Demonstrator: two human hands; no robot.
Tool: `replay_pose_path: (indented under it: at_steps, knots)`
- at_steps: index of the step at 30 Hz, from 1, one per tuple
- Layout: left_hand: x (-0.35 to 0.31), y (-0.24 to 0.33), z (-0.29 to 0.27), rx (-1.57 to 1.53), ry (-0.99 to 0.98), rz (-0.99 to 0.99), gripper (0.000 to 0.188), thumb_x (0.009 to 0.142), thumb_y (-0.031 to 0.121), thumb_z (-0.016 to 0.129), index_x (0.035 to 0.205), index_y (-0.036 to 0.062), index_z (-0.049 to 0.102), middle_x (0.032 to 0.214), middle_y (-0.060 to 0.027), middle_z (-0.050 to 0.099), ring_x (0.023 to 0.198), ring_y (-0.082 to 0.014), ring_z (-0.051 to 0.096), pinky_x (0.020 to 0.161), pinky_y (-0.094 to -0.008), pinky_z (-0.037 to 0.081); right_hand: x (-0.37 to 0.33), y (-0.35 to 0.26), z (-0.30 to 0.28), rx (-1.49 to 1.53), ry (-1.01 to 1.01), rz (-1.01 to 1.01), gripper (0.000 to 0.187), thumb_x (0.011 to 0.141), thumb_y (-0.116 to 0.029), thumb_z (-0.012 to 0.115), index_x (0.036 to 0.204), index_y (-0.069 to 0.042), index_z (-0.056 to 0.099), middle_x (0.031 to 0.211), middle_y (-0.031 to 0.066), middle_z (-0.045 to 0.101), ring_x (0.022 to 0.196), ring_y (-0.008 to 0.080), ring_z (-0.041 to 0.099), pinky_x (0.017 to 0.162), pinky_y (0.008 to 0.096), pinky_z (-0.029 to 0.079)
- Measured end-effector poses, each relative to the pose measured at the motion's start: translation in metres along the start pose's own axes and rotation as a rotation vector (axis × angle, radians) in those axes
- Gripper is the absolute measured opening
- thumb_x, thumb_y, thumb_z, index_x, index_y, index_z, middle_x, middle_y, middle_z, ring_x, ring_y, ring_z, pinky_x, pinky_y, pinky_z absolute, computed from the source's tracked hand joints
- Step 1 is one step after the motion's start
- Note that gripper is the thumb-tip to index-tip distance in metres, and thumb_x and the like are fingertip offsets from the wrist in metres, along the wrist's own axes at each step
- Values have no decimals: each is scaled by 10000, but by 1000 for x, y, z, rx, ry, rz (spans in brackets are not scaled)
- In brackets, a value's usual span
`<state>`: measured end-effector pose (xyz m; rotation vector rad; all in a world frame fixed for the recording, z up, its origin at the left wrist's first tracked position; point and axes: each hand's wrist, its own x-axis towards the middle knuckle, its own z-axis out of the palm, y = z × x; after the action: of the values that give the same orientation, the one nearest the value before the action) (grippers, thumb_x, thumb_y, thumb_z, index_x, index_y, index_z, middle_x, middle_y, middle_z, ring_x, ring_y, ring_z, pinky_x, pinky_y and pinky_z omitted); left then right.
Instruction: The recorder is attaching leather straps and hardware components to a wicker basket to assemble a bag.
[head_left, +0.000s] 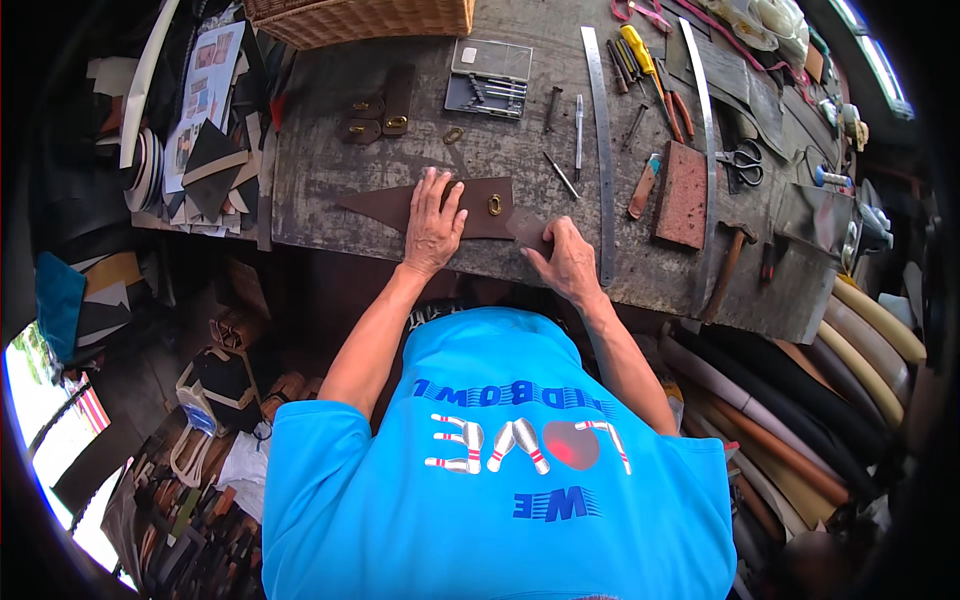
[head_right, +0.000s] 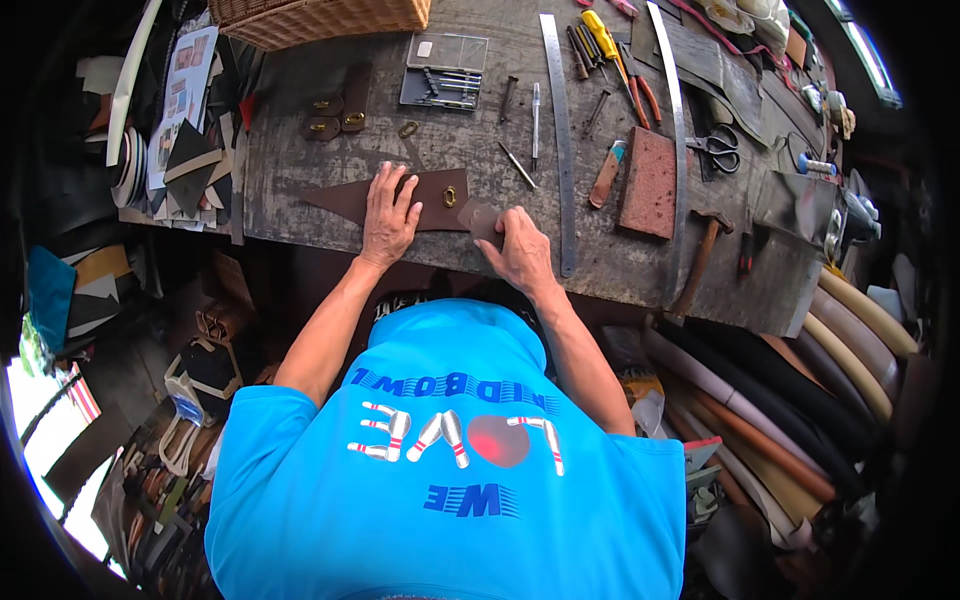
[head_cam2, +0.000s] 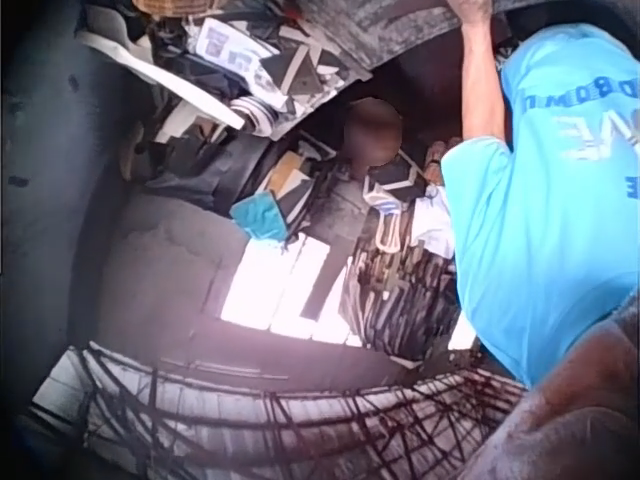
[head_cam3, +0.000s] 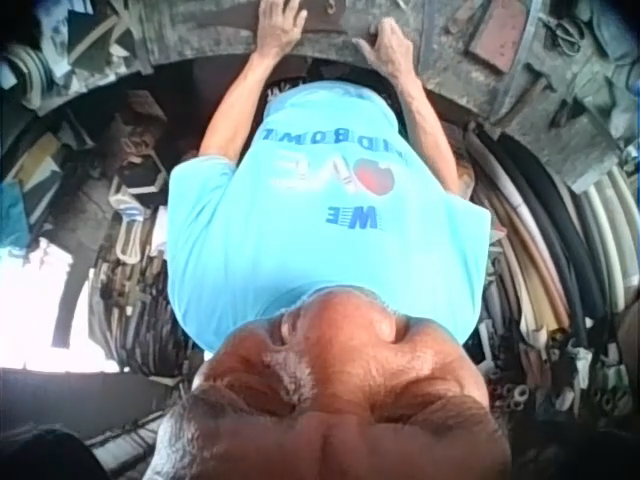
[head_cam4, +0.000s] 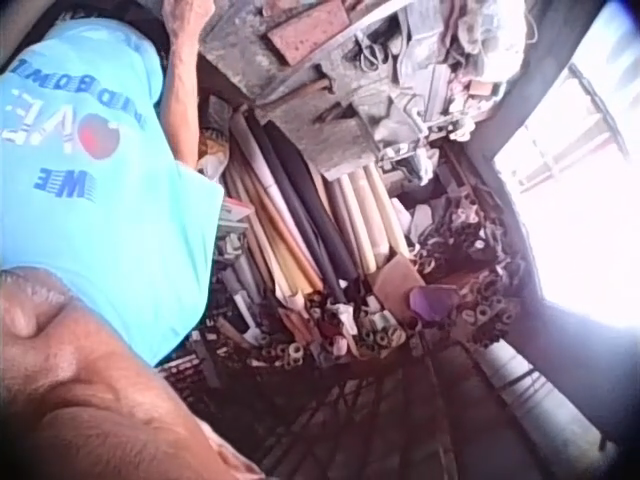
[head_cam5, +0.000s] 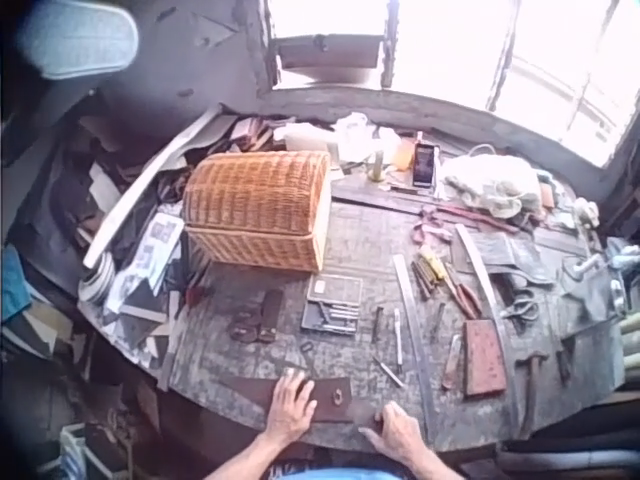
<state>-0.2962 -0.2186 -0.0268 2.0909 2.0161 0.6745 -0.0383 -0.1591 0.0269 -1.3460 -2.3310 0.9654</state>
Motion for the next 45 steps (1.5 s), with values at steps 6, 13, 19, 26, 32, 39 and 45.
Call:
replay_pose_path:
  at_steps: [6,13,19,26,32,39,45]
  knots:
    - [14,4,-14,-251,-65,108,602,801,262,755,1335,70,553,1389,-110,490,1324,-324,449,1117,-470,382,46,-1,2,-126,-84,-277,587,736,-221,839,1210,-76,525,1052,83,614,1004,290,589,872,406,419]
    - [27,-4,0,-166,-65,205,571,774,283,801,1293,146,605,1339,-68,510,1269,-297,458,1069,-446,392,69,12,8,-173,-191,-319,605,730,-239,841,1231,-84,539,1078,72,602,1037,289,563,895,424,417]
    - [26,-2,3,-164,-77,162,569,775,299,815,1290,164,615,1340,-48,514,1270,-280,459,1066,-438,370,74,17,5,-88,-198,-292,580,754,-236,833,1246,-91,563,1132,119,566,1090,334,550,952,432,433]
    - [25,-2,5,-139,-75,166,586,773,295,813,1306,165,607,1353,-50,516,1275,-279,467,1064,-440,360,74,23,7,-69,-197,-326,534,778,-218,816,1240,-89,582,1159,136,562,1097,344,549,962,433,445]
    - [24,-1,6,-119,-74,163,579,774,299,806,1300,158,610,1352,-52,517,1277,-280,467,1062,-440,364,75,25,8,-54,-194,-323,523,776,-216,816,1235,-93,598,1147,134,567,1078,343,552,953,430,451]
    - [24,0,6,-111,-73,163,573,775,306,800,1295,152,614,1348,-51,519,1275,-279,468,1064,-441,365,76,22,7,-34,-193,-303,503,760,-198,823,1212,-96,627,1117,127,575,1058,336,553,942,429,451]
    - [23,1,6,-126,-64,153,564,778,287,794,1291,137,611,1405,-48,500,1287,-274,463,1071,-449,366,77,19,10,-74,-203,-252,498,735,-180,837,1194,-115,653,1107,108,587,1060,324,573,936,432,462]
